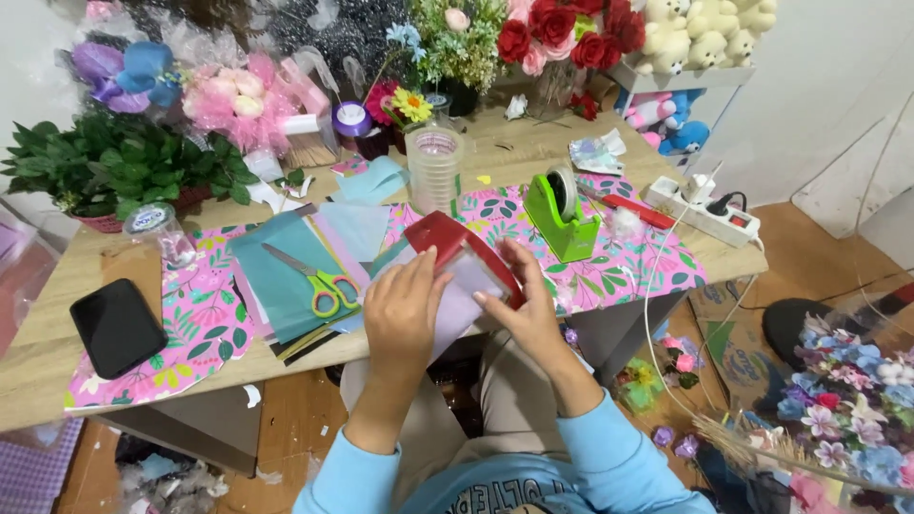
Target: Wrapping a small gift box with decorative paper and tape at a design station.
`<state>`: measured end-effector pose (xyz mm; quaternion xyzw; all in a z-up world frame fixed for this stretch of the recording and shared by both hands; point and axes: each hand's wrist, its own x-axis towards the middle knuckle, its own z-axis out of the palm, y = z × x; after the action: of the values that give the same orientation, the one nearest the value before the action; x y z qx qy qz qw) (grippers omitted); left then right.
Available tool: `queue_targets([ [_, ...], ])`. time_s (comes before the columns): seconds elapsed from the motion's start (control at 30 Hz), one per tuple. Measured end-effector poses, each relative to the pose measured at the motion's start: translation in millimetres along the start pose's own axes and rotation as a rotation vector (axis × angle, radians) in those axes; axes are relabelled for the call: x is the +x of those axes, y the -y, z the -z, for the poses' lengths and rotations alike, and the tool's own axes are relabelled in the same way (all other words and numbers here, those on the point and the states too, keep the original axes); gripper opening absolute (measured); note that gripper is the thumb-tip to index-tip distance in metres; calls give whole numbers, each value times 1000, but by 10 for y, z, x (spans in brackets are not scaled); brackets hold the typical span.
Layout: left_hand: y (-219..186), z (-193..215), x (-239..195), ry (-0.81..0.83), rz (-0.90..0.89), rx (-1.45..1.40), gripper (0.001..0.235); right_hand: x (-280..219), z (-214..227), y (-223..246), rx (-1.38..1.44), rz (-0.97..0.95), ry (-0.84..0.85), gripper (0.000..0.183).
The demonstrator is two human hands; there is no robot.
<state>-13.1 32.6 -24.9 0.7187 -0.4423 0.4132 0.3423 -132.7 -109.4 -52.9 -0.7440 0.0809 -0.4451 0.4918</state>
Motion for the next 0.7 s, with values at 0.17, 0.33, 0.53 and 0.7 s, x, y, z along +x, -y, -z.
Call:
queue_targets([
  [0.17,45,138,187,83,62,-117,37,201,59,55,163,-119,48,74],
  [0.33,119,44,180,148,77,-124,43,364,292,224,-47,-58,148,62],
  [0.53,122,-20,265,201,75,-131,42,528,385,644,-628,234,371,54],
  [0.7,208,-91,307,228,53,-139,41,529,366,661,-743,220,431,51],
])
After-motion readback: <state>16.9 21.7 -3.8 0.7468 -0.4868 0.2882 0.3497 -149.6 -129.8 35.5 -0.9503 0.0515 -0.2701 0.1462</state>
